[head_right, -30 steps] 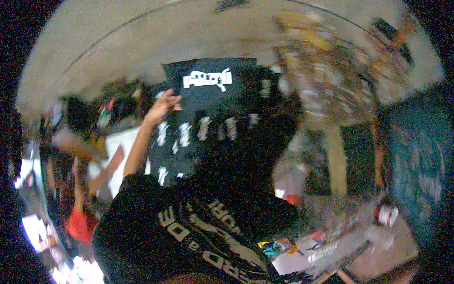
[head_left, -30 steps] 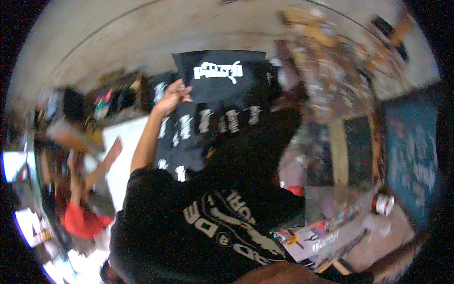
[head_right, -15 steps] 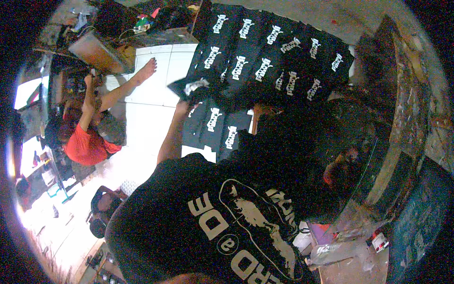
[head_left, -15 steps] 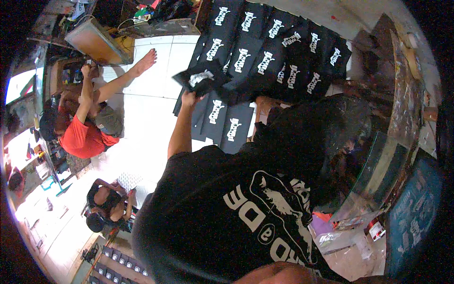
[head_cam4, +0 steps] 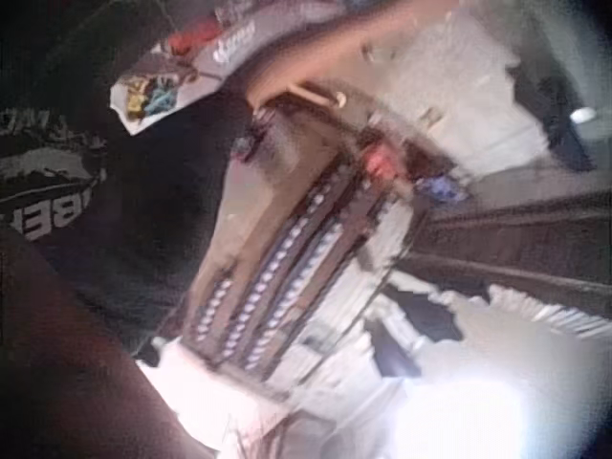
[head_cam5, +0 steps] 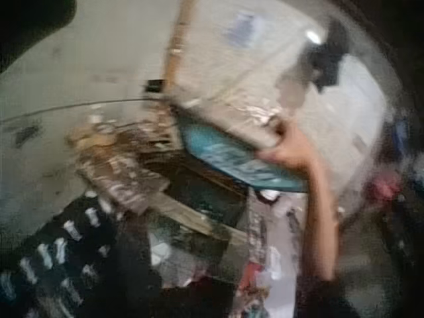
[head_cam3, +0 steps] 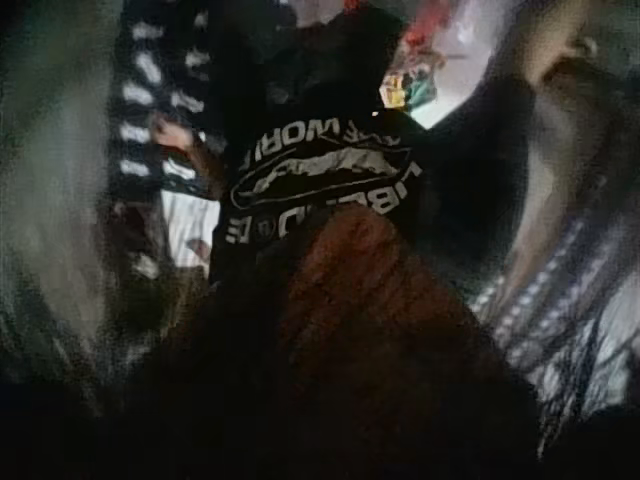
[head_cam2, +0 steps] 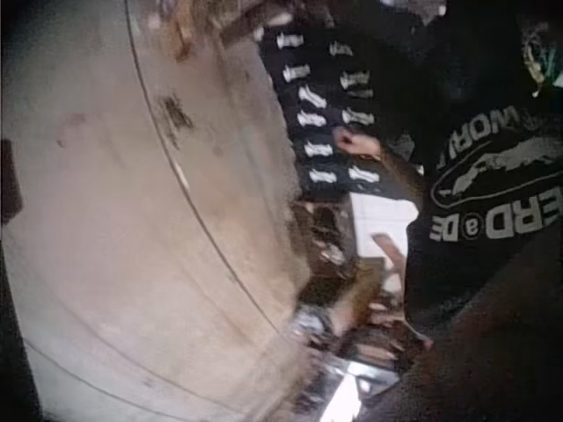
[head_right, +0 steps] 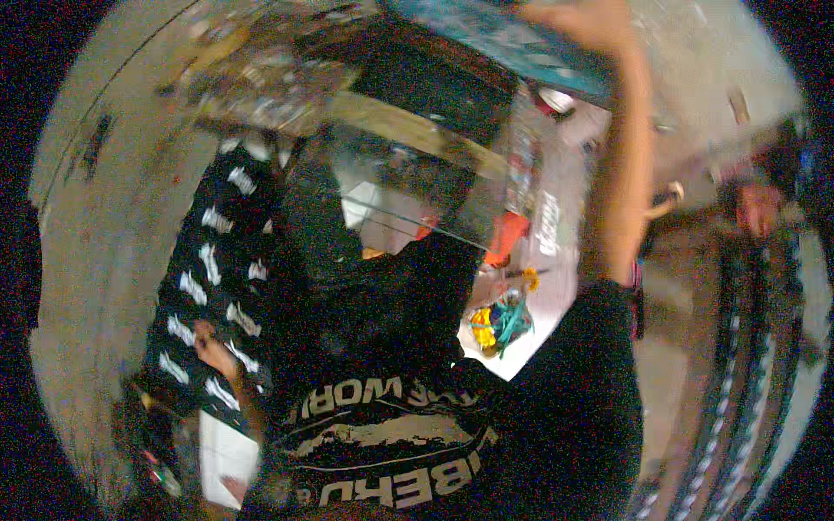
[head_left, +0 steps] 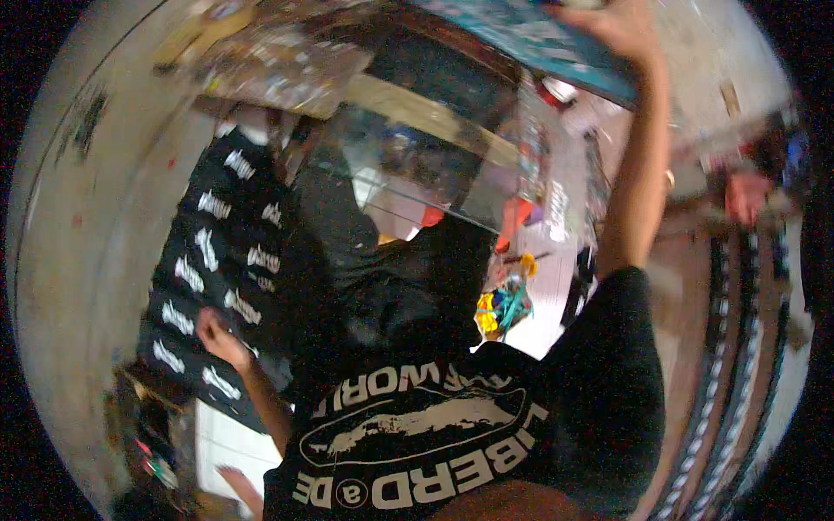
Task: The person prepares a screen printing frame by applying white paste to the mesh, smoothing it with a squeegee, and then securing the frame with tape. They also use a small blue tool to clean the edges of the frame.
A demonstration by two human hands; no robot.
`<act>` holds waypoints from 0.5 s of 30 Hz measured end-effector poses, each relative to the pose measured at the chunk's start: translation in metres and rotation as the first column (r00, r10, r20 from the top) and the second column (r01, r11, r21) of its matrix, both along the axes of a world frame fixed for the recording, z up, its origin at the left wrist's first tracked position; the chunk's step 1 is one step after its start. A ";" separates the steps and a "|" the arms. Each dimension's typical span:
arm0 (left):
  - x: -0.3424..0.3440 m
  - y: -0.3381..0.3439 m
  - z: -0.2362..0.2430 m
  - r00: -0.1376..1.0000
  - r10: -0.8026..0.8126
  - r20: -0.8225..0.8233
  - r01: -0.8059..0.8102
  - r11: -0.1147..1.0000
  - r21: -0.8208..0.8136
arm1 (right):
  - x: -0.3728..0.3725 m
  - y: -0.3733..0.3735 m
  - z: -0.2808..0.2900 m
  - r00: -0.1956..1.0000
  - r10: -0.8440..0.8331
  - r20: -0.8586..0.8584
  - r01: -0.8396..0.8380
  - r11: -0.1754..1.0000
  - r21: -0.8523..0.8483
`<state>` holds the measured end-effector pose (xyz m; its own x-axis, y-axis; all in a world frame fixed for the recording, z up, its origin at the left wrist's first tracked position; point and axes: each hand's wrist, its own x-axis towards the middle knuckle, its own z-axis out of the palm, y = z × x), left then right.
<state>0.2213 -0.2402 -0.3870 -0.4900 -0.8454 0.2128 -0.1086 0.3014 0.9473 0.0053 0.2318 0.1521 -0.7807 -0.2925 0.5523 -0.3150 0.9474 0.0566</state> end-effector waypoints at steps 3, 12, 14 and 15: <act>-0.078 0.074 0.183 0.832 -0.501 -0.239 0.432 0.855 -0.289 | 0.038 0.000 -0.091 0.985 -0.169 0.041 0.162 0.978 0.135; -0.201 0.197 0.256 0.298 -0.833 0.466 0.688 -0.151 -0.709 | 0.114 -0.028 -0.253 0.986 -0.144 -0.078 0.151 0.983 0.099; -0.202 0.200 0.238 0.232 -0.861 0.453 0.778 -0.116 -0.618 | 0.120 -0.026 -0.269 0.985 -0.167 -0.044 0.170 0.983 0.066; -0.201 0.202 0.241 0.230 -0.845 0.482 0.795 -0.123 -0.594 | 0.123 -0.026 -0.273 0.987 -0.162 -0.006 0.162 0.986 0.030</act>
<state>0.0202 -0.0387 -0.1464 -0.6653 0.6284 0.4031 0.7464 0.5476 0.3782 0.1281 0.2062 -0.1212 -0.8173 -0.1793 0.5477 -0.1576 0.9837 0.0869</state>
